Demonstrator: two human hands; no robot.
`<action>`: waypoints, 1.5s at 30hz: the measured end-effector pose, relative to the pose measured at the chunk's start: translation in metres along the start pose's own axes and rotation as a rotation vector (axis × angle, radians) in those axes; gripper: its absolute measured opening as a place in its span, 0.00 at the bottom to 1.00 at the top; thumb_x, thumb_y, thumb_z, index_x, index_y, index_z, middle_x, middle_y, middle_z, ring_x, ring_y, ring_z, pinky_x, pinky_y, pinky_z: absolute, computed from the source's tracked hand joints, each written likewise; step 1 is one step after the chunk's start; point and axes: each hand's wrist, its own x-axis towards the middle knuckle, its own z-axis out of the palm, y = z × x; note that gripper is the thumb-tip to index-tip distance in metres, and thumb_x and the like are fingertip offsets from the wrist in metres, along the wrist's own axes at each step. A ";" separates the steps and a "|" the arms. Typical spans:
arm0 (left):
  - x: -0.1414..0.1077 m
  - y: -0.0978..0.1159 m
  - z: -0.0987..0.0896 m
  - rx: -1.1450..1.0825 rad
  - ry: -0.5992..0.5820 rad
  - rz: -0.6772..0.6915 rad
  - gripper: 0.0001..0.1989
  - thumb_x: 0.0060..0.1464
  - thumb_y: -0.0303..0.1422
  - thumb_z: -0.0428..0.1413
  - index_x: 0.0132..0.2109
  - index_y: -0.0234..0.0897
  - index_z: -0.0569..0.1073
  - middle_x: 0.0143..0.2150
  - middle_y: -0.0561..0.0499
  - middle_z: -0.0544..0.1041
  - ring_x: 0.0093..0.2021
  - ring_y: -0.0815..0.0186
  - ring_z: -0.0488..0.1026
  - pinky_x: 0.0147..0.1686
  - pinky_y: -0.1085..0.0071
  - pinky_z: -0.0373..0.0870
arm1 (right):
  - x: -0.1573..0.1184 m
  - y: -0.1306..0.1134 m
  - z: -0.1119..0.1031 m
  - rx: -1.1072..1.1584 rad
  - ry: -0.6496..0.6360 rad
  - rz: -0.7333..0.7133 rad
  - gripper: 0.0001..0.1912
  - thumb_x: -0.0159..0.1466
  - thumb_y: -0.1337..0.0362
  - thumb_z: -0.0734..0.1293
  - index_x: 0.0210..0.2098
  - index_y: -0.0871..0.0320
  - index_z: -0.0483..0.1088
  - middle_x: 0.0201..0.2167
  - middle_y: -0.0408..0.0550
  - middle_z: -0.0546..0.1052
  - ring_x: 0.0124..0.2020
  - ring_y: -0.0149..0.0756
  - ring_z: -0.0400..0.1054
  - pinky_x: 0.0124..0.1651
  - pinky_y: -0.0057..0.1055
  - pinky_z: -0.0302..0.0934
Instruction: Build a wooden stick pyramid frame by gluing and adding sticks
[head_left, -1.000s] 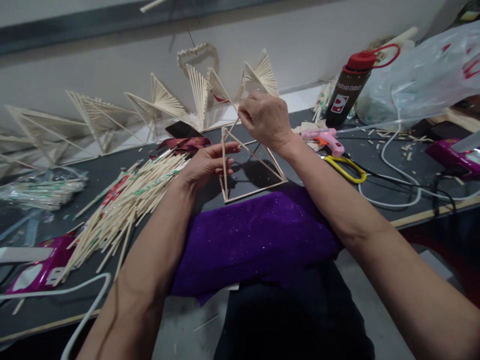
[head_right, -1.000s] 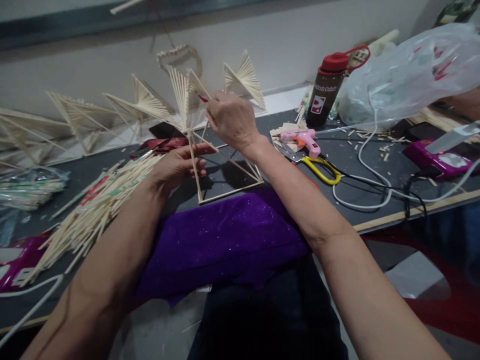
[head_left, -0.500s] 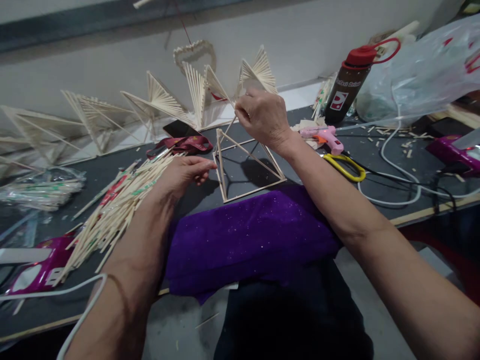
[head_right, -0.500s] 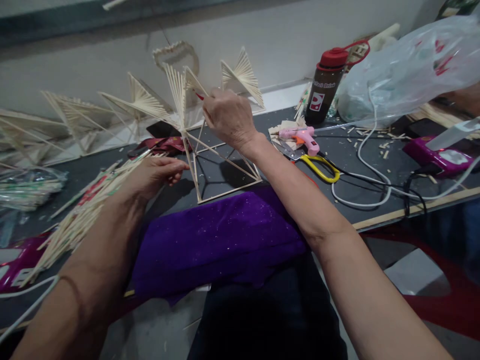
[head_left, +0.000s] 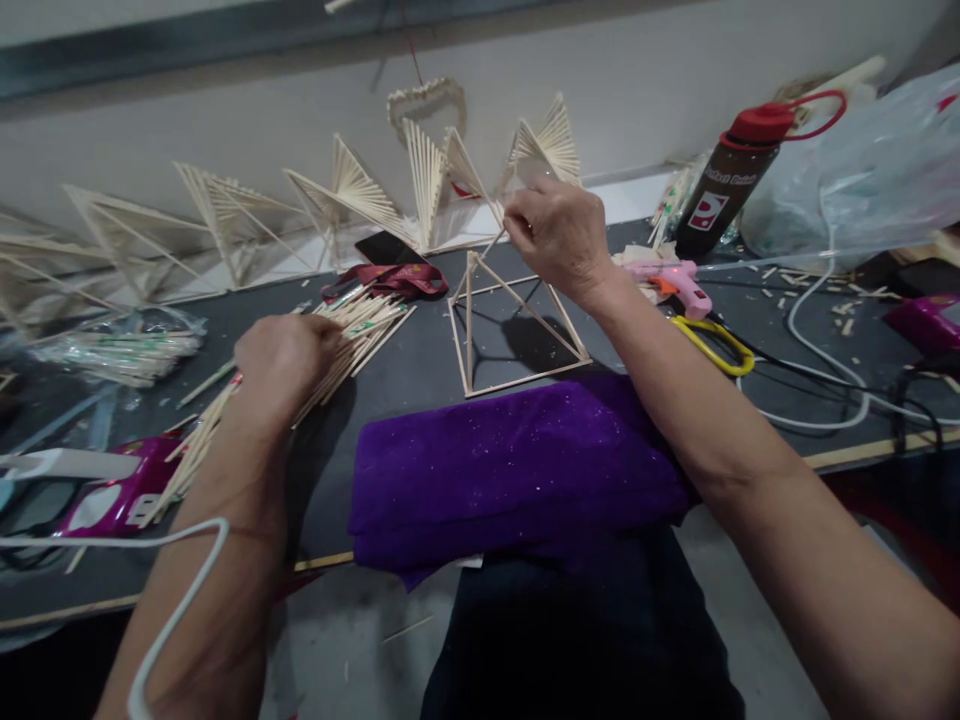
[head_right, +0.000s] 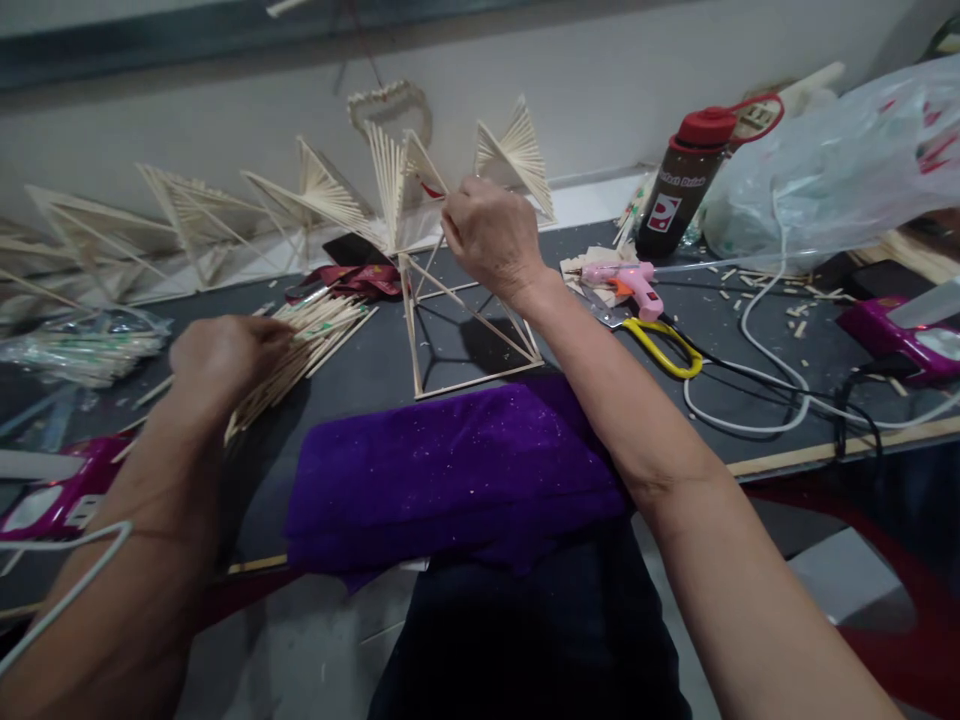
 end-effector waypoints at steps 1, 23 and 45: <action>0.001 0.005 0.003 0.163 0.166 0.058 0.07 0.48 0.42 0.63 0.27 0.48 0.76 0.26 0.49 0.68 0.45 0.51 0.63 0.41 0.63 0.51 | 0.000 0.002 0.002 0.010 0.015 -0.008 0.15 0.70 0.59 0.58 0.37 0.55 0.75 0.37 0.53 0.77 0.39 0.41 0.69 0.39 0.37 0.64; 0.091 0.158 0.084 -0.396 -0.057 0.387 0.10 0.48 0.26 0.61 0.38 0.31 0.84 0.31 0.48 0.81 0.36 0.63 0.76 0.42 0.66 0.72 | -0.005 0.000 0.002 0.048 0.122 -0.014 0.12 0.68 0.63 0.62 0.36 0.54 0.77 0.35 0.50 0.79 0.36 0.40 0.70 0.38 0.36 0.60; 0.106 0.152 0.092 -0.586 -0.244 0.401 0.10 0.44 0.23 0.63 0.37 0.33 0.83 0.27 0.51 0.78 0.33 0.63 0.77 0.36 0.67 0.70 | -0.003 0.009 0.000 0.443 0.111 0.096 0.16 0.67 0.63 0.61 0.30 0.55 0.79 0.26 0.42 0.76 0.31 0.32 0.71 0.39 0.32 0.64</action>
